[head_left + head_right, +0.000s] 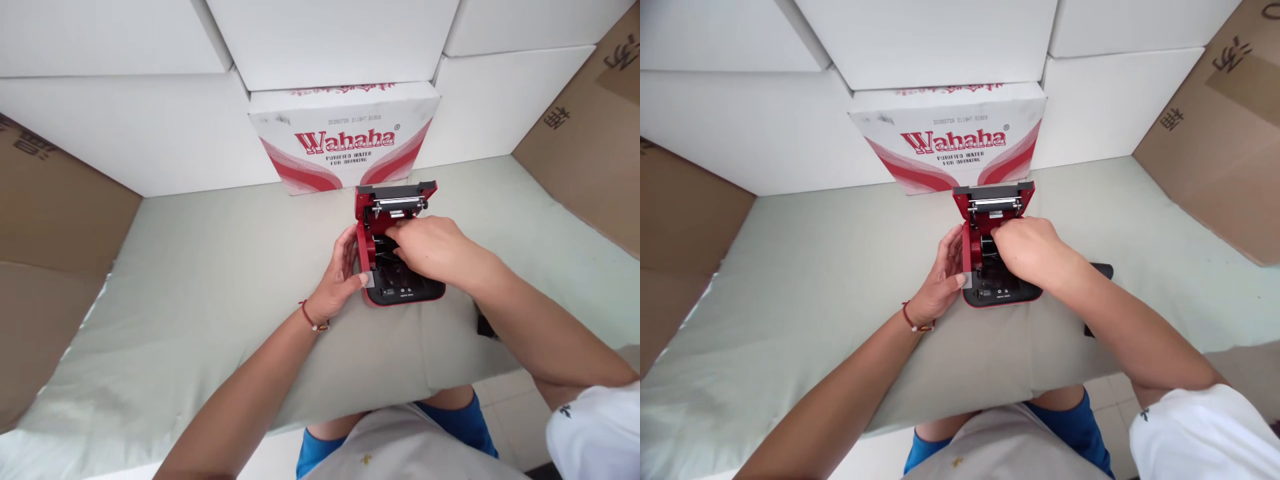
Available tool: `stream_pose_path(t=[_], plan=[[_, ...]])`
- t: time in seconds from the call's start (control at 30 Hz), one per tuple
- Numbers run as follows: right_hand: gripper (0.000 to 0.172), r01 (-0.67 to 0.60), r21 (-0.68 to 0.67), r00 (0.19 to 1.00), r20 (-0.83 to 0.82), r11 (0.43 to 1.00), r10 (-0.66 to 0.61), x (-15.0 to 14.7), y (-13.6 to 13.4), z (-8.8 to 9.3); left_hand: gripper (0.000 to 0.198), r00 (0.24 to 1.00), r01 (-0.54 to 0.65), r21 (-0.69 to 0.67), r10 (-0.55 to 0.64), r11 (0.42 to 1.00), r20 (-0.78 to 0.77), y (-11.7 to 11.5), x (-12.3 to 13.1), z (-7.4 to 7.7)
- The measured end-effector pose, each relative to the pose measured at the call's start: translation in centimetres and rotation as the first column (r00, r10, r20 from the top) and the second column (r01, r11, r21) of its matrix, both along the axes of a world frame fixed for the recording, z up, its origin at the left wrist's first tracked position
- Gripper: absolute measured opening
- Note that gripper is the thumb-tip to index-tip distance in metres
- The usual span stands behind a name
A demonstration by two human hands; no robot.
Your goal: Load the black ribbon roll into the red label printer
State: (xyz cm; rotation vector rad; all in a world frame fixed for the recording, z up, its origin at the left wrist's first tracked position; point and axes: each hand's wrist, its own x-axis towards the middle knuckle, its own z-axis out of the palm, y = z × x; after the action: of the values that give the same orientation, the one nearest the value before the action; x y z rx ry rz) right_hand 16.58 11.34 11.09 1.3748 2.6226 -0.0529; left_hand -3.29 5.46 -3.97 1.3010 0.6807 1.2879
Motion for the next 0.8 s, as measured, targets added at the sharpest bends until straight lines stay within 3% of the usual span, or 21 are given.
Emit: stream_pose_path(t=[0.13, 0.3, 0.47, 0.57, 0.67, 0.8], plan=[[0.016, 0.028, 0.001, 0.999, 0.038, 1.000, -0.028, -1.9, 0.2, -0.4, 0.099, 1.000, 0.000, 0.002, 0.000, 1.000, -0.017, 0.1, 0.0, -0.1], [0.015, 0.058, 0.009, 0.996, -0.074, 0.998, -0.057, -0.9, -0.2, -0.5, 0.093, 0.997, -0.028, 0.070, 0.033, 0.997, -0.072, 0.2, 0.0, -0.2], [0.027, 0.002, -0.024, 0.944, -0.330, 1.000, -0.009, 4.5, -2.9, 2.6, 0.094, 0.994, -0.042, 0.072, 0.048, 0.997, -0.094, 0.3, 0.0, -0.3], [0.035, 0.033, -0.134, 0.806, -0.582, 0.990, -0.106, 9.4, -4.2, 3.5, 0.094, 0.999, -0.015, 0.038, 0.017, 0.999, -0.044, 0.3, 0.0, -0.2], [0.043, 0.151, -0.258, 0.756, -0.592, 0.954, -0.280, 13.0, -4.2, 1.9, 0.094, 1.000, 0.007, -0.002, -0.007, 1.000, 0.007, 0.4, 0.0, -0.1], [0.046, 0.214, -0.337, 0.781, -0.505, 0.917, -0.368, 13.7, -3.9, -1.7, 0.097, 1.000, 0.003, -0.020, -0.003, 1.000, 0.002, 0.4, -0.1, 0.0]])
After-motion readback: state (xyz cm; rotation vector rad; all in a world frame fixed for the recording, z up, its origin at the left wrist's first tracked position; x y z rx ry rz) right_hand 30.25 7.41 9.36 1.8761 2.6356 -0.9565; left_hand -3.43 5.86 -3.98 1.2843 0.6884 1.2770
